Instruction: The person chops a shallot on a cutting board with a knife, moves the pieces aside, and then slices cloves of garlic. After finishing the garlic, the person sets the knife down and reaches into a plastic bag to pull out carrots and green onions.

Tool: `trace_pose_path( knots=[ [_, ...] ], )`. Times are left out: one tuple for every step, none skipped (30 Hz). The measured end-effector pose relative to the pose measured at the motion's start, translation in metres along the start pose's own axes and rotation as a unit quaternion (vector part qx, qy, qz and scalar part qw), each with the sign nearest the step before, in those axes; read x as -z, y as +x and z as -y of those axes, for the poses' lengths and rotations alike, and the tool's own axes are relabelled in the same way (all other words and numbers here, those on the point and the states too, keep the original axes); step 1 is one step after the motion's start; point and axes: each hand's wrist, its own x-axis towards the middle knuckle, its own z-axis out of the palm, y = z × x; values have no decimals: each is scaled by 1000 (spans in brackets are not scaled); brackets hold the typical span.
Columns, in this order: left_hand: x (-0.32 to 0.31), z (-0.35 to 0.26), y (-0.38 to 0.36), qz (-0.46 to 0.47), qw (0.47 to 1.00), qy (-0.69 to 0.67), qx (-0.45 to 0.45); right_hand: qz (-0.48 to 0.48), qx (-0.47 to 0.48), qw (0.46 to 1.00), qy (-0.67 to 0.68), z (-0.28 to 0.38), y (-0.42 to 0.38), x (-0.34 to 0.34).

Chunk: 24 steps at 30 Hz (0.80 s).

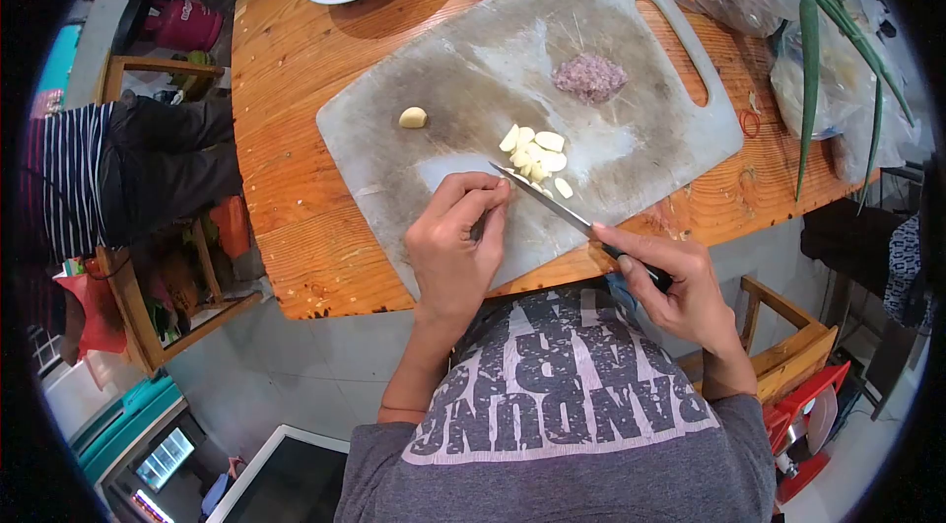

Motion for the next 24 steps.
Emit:
trace_pose_path(
  knots=[
    [0,0,0,0,1000,1,0,-1,2,1000,1,0,0,0],
    [0,0,0,1,1000,1,0,-3,4,1000,2,-1,-1,0],
    [0,0,0,0,1000,-1,-3,-5,6,1000,2,-1,-1,0],
    [0,0,0,-2,1000,-2,-5,-8,9,1000,2,-1,-2,-1],
    [-1,0,0,-4,1000,-2,-8,-10,12,1000,2,-1,-2,-1],
    [0,0,0,-2,1000,-1,-8,-13,15,1000,2,-1,-1,-2],
    [0,0,0,-1,1000,0,-9,-14,17,1000,1,-2,-1,-2],
    [0,1,0,0,1000,2,-9,-14,19,1000,0,-4,0,-3],
    [0,1,0,-1,1000,4,-9,-14,19,1000,0,-6,0,-5],
    [0,1,-1,-2,1000,6,-10,-11,34,999,-6,-8,2,-8],
    [0,1,0,-2,1000,6,-13,-10,48,999,-14,-10,6,-11],
    [0,0,0,3,1000,6,-10,-9,64,998,-22,-12,8,-14],
    [1,-1,0,7,1000,6,-6,-8,58,998,-32,-12,8,-15],
    [1,-2,1,9,1000,7,-2,-6,54,998,-42,-12,9,-16],
    [1,-2,0,0,1000,14,-17,-3,50,997,-51,-12,10,-16],
    [0,1,-1,-7,999,23,-31,-11,58,997,-45,-13,9,-17],
    [-2,2,-1,-14,998,30,-46,-20,66,997,-41,-14,9,-18],
    [-2,3,-1,-12,999,26,-45,-29,74,996,-36,-14,9,-19],
    [-2,4,-1,-11,999,21,-44,-26,52,998,-19,-15,7,-17],
    [-2,4,-1,-10,999,17,-41,-22,31,999,-2,-16,5,-14],
    [-2,4,-1,-11,999,17,-41,-16,10,1000,15,-16,4,-12],
    [-2,4,-1,-12,999,17,-40,-10,0,1000,14,-13,3,-11],
    [-2,4,0,-12,999,15,-40,-5,-11,1000,13,-8,3,-8],
    [-2,3,-1,-9,999,15,-33,-2,-22,1000,11,-5,1,-7]
  ],
)
